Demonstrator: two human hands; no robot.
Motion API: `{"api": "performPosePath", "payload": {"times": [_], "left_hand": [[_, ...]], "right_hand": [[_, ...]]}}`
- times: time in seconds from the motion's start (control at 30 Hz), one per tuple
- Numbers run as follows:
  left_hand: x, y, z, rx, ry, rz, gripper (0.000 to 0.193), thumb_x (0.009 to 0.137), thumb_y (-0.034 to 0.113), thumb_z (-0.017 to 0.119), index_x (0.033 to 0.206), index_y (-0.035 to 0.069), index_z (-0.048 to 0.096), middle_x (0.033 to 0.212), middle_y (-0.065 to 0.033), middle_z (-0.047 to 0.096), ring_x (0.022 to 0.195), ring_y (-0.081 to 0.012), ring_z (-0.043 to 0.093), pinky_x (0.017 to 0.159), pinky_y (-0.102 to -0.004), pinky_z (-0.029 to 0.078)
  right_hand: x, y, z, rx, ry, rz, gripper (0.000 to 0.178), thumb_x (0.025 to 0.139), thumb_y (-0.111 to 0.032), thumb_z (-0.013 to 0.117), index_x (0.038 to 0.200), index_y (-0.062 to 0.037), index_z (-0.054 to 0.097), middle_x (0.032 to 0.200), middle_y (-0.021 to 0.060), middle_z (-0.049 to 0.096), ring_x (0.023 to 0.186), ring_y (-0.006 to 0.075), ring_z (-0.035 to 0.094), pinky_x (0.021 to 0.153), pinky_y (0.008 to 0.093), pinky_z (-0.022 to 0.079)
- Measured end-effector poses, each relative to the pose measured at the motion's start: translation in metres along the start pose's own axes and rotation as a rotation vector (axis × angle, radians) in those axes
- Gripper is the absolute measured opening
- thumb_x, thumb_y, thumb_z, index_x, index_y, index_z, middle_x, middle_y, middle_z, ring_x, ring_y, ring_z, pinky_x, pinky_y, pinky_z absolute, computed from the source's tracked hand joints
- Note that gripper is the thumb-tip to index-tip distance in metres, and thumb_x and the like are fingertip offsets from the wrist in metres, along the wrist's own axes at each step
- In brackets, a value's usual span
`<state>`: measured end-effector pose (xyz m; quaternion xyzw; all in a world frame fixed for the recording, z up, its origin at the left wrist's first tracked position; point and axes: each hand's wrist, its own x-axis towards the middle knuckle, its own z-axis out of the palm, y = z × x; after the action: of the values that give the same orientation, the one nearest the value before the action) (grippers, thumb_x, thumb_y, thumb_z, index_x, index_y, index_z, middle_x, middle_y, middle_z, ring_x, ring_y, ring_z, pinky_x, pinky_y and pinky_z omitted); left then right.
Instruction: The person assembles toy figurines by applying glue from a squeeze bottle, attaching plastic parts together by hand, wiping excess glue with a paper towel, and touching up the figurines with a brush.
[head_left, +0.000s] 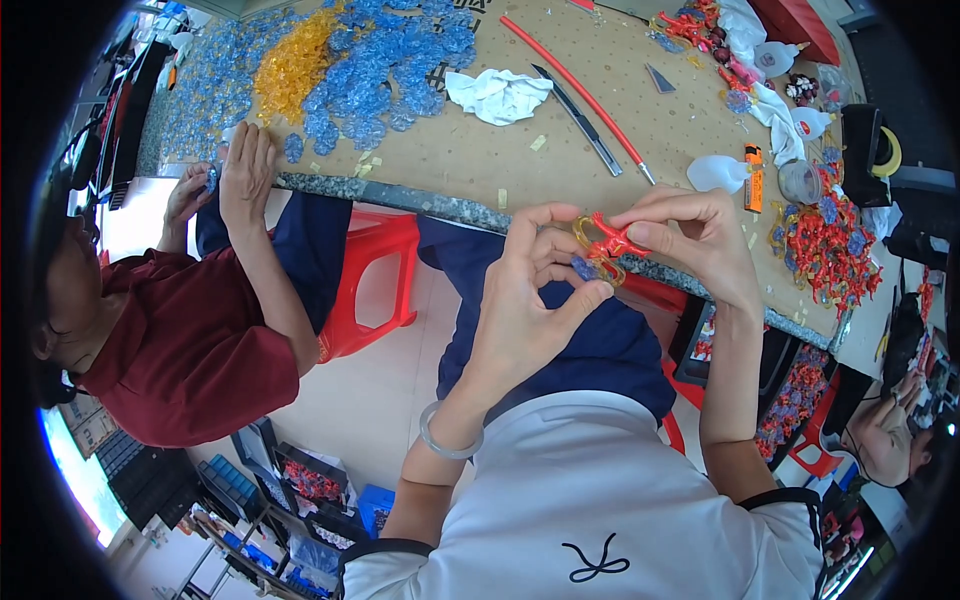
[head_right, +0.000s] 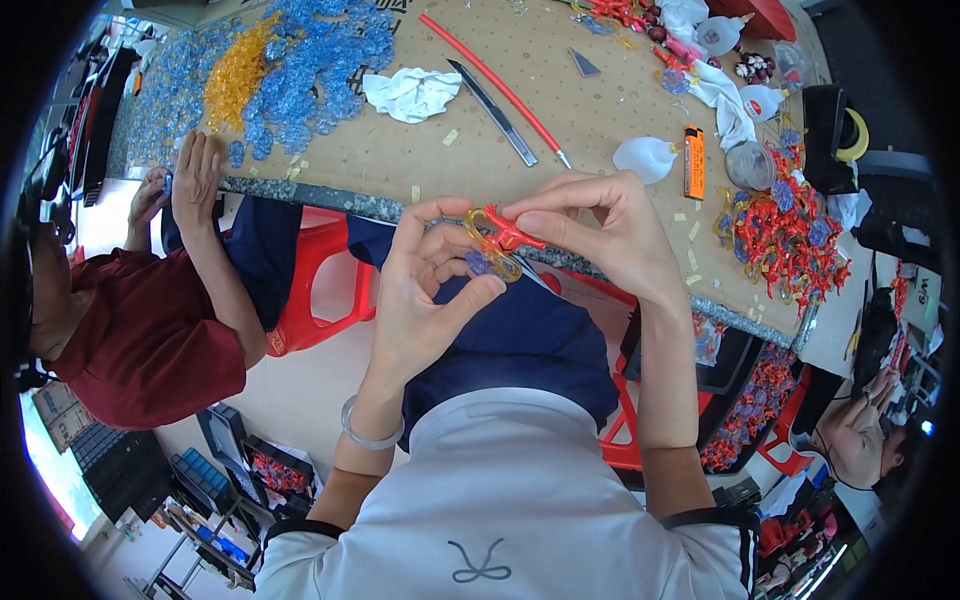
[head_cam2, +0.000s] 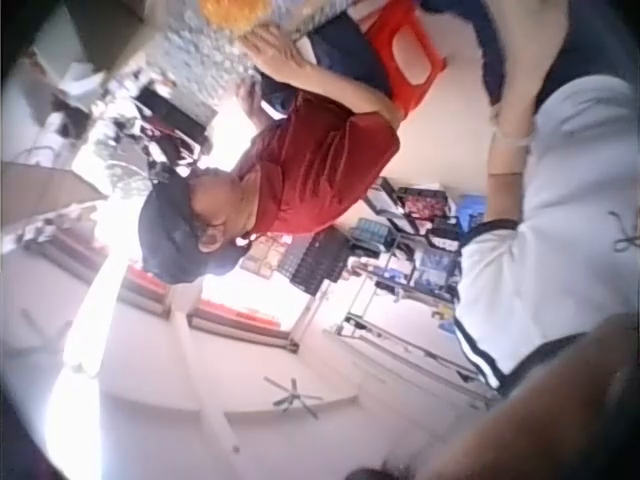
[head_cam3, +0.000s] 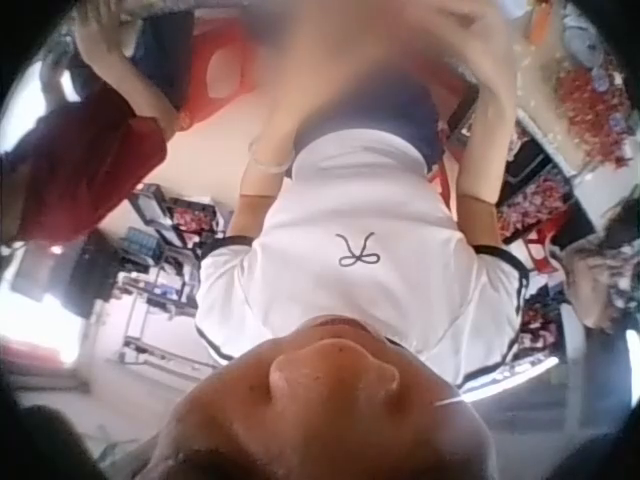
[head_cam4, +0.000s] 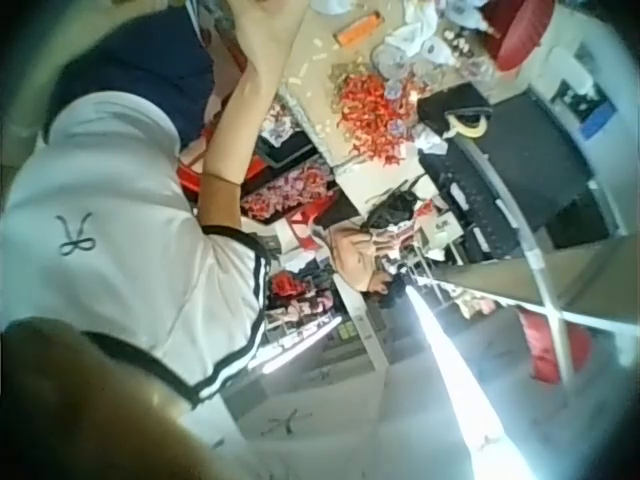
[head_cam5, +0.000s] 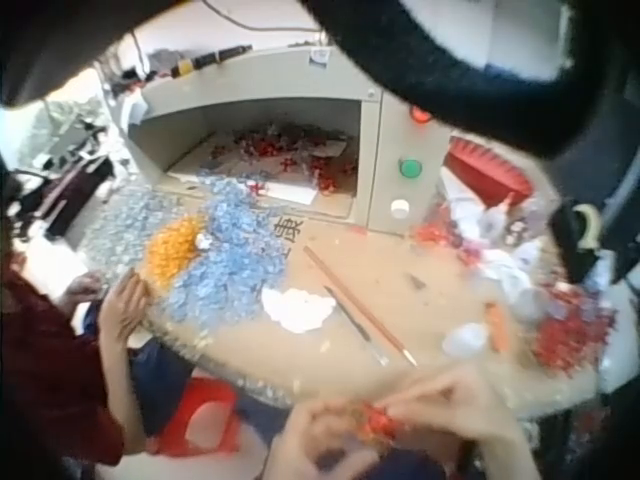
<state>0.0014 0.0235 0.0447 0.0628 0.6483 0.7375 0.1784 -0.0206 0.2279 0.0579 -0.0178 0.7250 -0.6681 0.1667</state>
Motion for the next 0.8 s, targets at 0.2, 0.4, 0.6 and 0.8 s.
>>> {"api": "performPosePath", "payload": {"times": [0.2,0.4,0.6,0.8], "left_hand": [[0.004,-0.004,-0.006,-0.312,0.015,-0.202,0.033,0.084,0.0,0.066,0.113,-0.004,0.05,0.097,-0.0078,0.063,0.087,-0.0103,0.062,0.077,-0.0234,0.051],[0.004,-0.004,0.001,-0.218,0.07,-0.086,0.014,0.083,-0.002,0.065,0.095,-0.005,0.06,0.089,-0.0066,0.066,0.082,-0.0086,0.064,0.075,-0.0218,0.052],[0.006,-0.001,0.006,-0.183,0.103,-0.084,0.015,0.08,-0.004,0.065,0.095,-0.008,0.062,0.089,-0.0084,0.068,0.08,-0.0095,0.065,0.075,-0.0225,0.054],[0.008,0.0,0.007,-0.166,0.115,-0.114,0.02,0.08,-0.005,0.064,0.099,-0.009,0.064,0.088,-0.0079,0.068,0.079,-0.0092,0.065,0.074,-0.0228,0.054]], "right_hand": [[-0.002,-0.01,0.007,-0.212,0.09,-0.241,0.013,0.08,-0.005,0.07,0.092,-0.0017,0.074,0.08,0.0079,0.067,0.077,0.0142,0.058,0.072,0.0267,0.044],[-0.001,-0.015,0.017,-0.259,0.115,-0.306,0.012,0.081,-0.004,0.067,0.091,-0.0008,0.073,0.08,0.0085,0.067,0.078,0.0159,0.058,0.074,0.0283,0.045],[0.0,-0.009,0.02,-0.148,0.151,-0.258,0.012,0.082,-0.004,0.066,0.091,-0.0001,0.073,0.082,0.0082,0.067,0.078,0.0144,0.058,0.071,0.027,0.045],[0.0,-0.003,0.025,-0.11,0.179,-0.227,0.012,0.083,-0.004,0.066,0.091,0.0001,0.073,0.083,0.0078,0.066,0.078,0.0133,0.058,0.07,0.0265,0.045]]}}
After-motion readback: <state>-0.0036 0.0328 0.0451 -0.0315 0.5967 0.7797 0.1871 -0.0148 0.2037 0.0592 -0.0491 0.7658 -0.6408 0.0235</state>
